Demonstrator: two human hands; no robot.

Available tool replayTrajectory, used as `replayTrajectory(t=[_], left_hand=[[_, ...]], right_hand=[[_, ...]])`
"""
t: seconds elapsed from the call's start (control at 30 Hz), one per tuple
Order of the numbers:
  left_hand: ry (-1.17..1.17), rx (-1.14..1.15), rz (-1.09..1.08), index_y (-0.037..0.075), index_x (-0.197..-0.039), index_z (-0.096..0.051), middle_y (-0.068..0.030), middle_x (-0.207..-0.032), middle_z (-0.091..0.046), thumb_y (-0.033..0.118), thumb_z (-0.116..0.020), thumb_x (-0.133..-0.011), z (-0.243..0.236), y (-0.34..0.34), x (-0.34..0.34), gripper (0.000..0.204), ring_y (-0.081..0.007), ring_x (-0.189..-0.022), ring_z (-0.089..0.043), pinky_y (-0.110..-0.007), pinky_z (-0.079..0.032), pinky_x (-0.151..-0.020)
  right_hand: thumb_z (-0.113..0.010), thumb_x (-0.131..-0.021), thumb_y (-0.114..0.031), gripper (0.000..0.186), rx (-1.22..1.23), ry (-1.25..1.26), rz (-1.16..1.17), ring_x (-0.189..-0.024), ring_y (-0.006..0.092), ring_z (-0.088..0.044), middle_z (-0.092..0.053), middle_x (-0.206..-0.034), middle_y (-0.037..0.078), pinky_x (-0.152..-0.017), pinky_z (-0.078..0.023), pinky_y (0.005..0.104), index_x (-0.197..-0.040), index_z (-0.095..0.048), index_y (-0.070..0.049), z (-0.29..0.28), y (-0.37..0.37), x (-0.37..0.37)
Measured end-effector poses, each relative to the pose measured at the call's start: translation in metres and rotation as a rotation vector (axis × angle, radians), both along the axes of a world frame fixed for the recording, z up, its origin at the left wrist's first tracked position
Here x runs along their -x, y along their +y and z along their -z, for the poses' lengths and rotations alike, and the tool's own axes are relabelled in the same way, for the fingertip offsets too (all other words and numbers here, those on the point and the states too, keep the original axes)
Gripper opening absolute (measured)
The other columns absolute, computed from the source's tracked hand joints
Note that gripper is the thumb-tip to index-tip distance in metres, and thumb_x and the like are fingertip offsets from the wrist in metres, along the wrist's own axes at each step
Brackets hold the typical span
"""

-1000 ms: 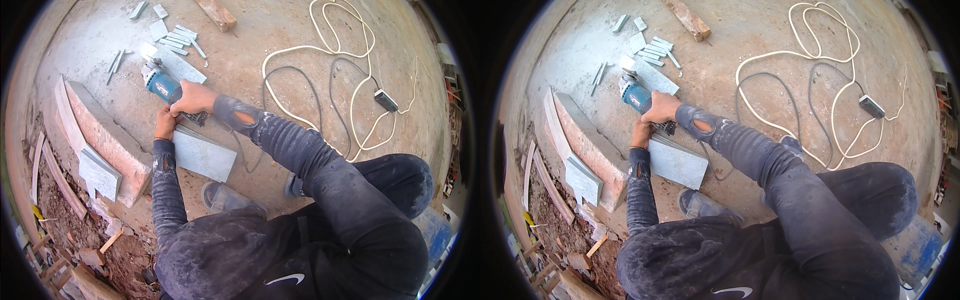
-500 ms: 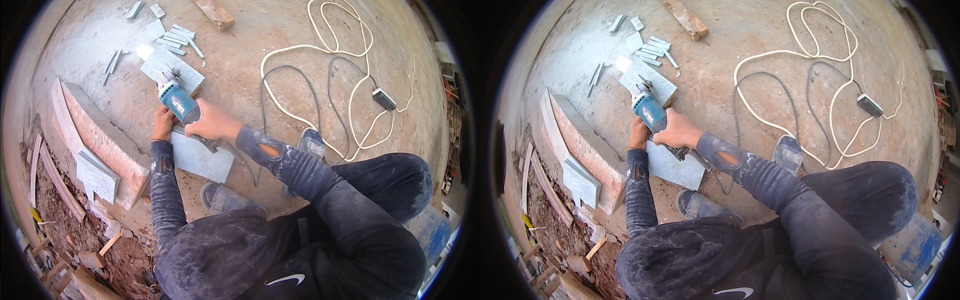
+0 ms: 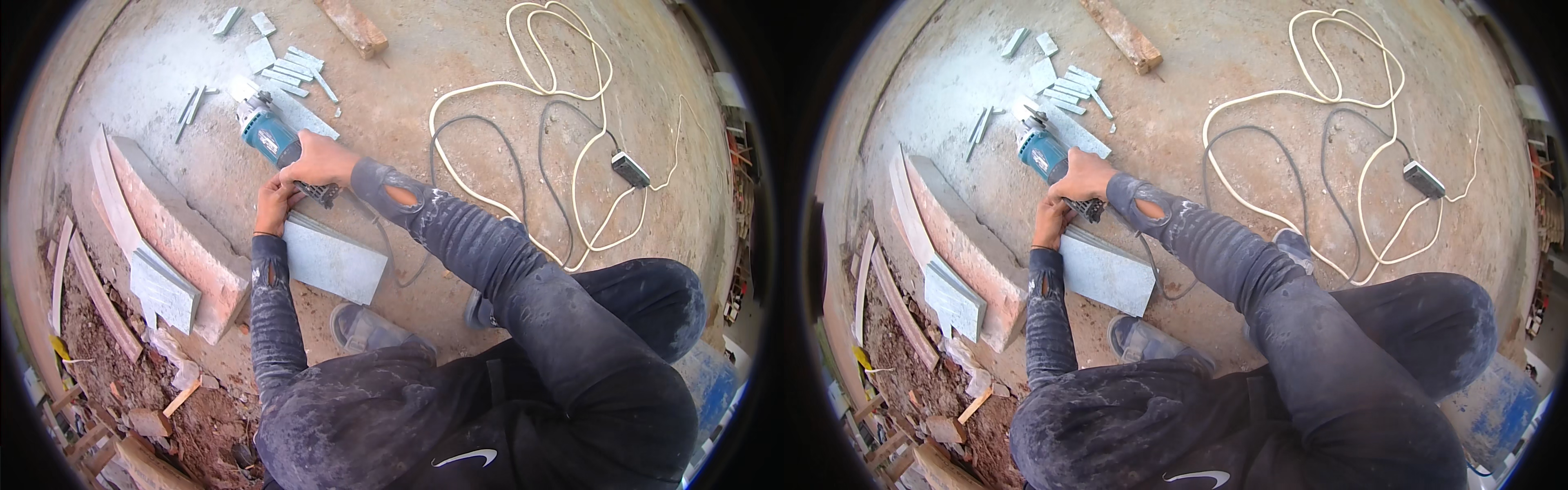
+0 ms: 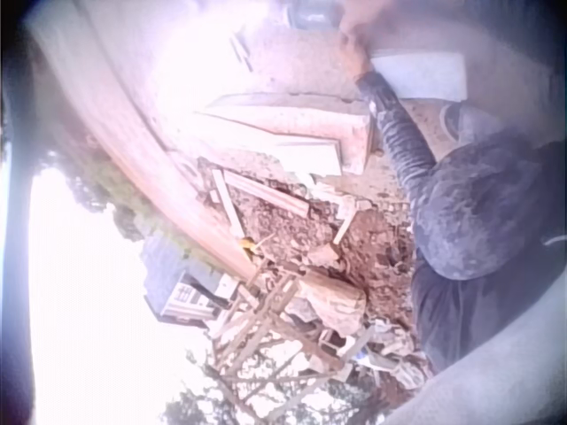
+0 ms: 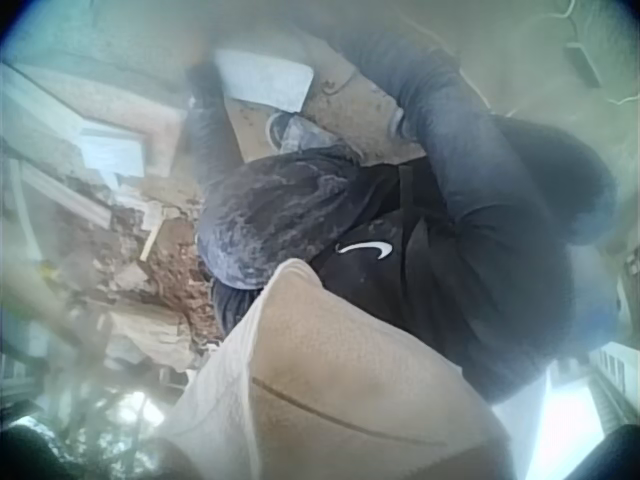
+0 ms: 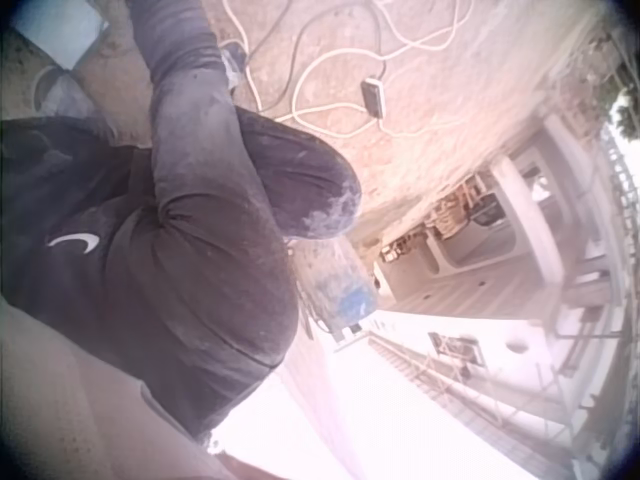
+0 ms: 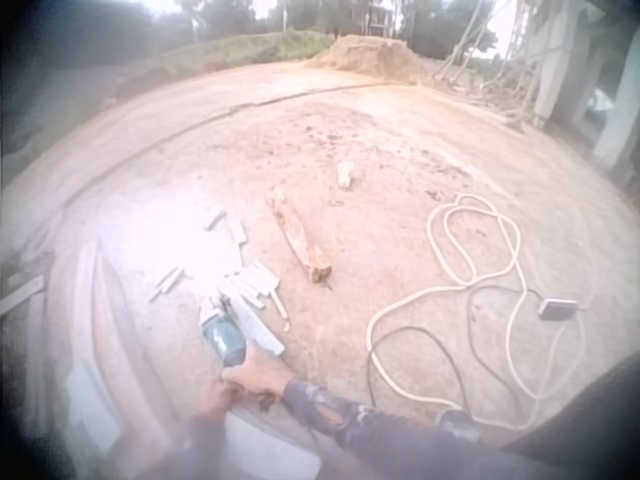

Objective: The person uses an angle grinder to cut small rectangular pieces from larger tiles. The person picks up a tile piece, aligns the grinder, and makes straight cuts while holding the tile in place.

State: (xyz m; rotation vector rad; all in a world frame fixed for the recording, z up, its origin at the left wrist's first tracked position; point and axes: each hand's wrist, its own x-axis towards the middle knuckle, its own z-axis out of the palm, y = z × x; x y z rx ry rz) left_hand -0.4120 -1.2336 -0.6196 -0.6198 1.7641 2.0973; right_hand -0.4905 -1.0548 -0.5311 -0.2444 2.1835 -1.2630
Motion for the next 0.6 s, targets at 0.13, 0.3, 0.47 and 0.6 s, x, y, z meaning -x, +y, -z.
replayTrajectory(t=[0.13, 0.3, 0.47, 0.6], left_hand=[[-0.003, -0.077, -0.005, -0.001, -0.116, -0.061, -0.0073, -0.105, -0.069, 0.01, -0.057, -0.098, -0.001, 0.001, 0.001, 0.022, -0.0151, -0.09, -0.069, -0.027, -0.058, -0.081], [-0.012, -0.069, 0.008, 0.0, -0.113, -0.062, -0.0081, -0.102, -0.07, 0.011, -0.059, -0.098, -0.003, 0.002, 0.002, 0.019, -0.0164, -0.089, -0.07, -0.026, -0.058, -0.079], [-0.024, -0.041, -0.013, -0.001, -0.116, -0.062, -0.01, -0.101, -0.071, 0.012, -0.062, -0.096, -0.008, 0.005, 0.003, 0.023, -0.0165, -0.09, -0.071, -0.025, -0.058, -0.078], [-0.029, -0.03, -0.025, -0.001, -0.116, -0.062, -0.011, -0.102, -0.072, 0.013, -0.065, -0.094, -0.015, 0.01, 0.004, 0.026, -0.0167, -0.089, -0.071, -0.025, -0.058, -0.078]], right_hand=[[-0.078, -0.061, -0.034, 0.076, 0.031, -0.041, -0.038, -0.098, 0.0332, -0.066, -0.066, -0.106, 0.027, -0.084, -0.051, 0.0357, -0.117, -0.054, 0.01, -0.001, 0.021, -0.008], [-0.078, -0.063, -0.029, 0.067, 0.083, -0.081, -0.09, -0.088, 0.0274, -0.064, -0.066, -0.096, 0.019, -0.078, -0.051, 0.0342, -0.115, -0.056, 0.006, -0.003, 0.061, -0.03], [-0.078, -0.066, -0.027, 0.063, 0.089, -0.145, -0.164, -0.086, 0.0219, -0.062, -0.064, -0.095, 0.014, -0.076, -0.05, 0.0315, -0.116, -0.056, 0.004, -0.017, 0.097, -0.035], [-0.078, -0.067, -0.027, 0.062, 0.034, -0.181, -0.306, -0.088, 0.0218, -0.062, -0.064, -0.097, 0.014, -0.078, -0.049, 0.0314, -0.118, -0.056, 0.002, -0.031, 0.117, -0.016]])
